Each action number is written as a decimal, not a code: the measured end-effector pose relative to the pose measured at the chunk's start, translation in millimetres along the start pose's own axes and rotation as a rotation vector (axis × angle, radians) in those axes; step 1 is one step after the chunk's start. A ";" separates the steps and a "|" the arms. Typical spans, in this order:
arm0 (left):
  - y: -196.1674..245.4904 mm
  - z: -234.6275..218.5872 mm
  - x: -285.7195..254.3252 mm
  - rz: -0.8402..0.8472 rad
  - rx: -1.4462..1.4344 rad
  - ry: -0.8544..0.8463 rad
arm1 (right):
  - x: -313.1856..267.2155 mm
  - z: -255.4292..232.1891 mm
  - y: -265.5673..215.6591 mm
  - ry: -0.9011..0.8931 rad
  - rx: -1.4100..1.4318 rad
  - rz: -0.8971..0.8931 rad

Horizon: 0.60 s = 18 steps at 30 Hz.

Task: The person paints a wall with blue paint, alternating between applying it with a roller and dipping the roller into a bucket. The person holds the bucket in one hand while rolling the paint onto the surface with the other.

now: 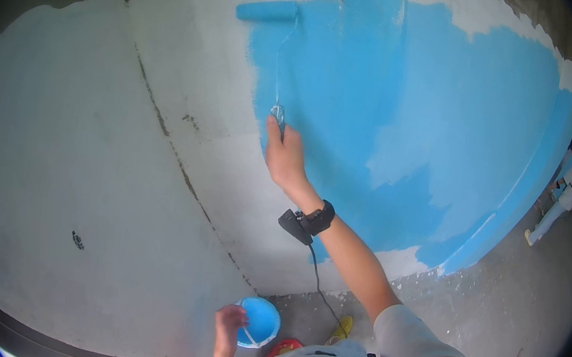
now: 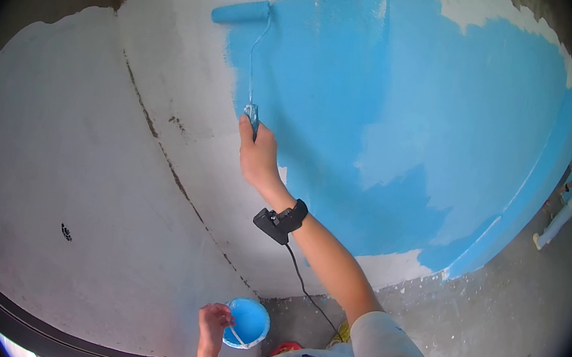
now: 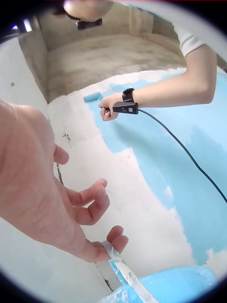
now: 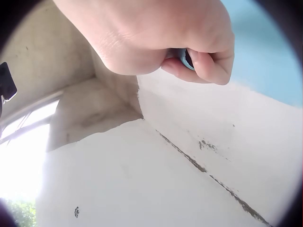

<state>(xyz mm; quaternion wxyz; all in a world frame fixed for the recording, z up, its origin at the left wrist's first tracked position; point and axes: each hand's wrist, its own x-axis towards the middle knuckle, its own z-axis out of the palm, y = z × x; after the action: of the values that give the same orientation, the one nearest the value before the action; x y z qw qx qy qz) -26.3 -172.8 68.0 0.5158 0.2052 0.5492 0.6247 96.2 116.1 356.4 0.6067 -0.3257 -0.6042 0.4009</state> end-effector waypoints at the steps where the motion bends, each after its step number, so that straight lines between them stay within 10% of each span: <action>1: -1.4 -0.4 1.3 0.000 0.001 -0.008 | -0.7 1.3 13.2 0.001 0.000 0.001; 5: -5.6 1.5 1.7 -0.006 -0.003 0.004 | -40.7 0.3 66.0 0.058 -0.065 -0.125; 18: -11.3 -3.2 2.4 -0.013 0.013 -0.024 | -211.8 -55.8 224.8 0.019 -0.347 0.293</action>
<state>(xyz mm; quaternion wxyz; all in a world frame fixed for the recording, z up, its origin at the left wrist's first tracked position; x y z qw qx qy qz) -25.1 -173.7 56.2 0.5251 0.2124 0.5483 0.6152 141.7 39.6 55.4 0.4827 -0.5131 -0.6046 0.3718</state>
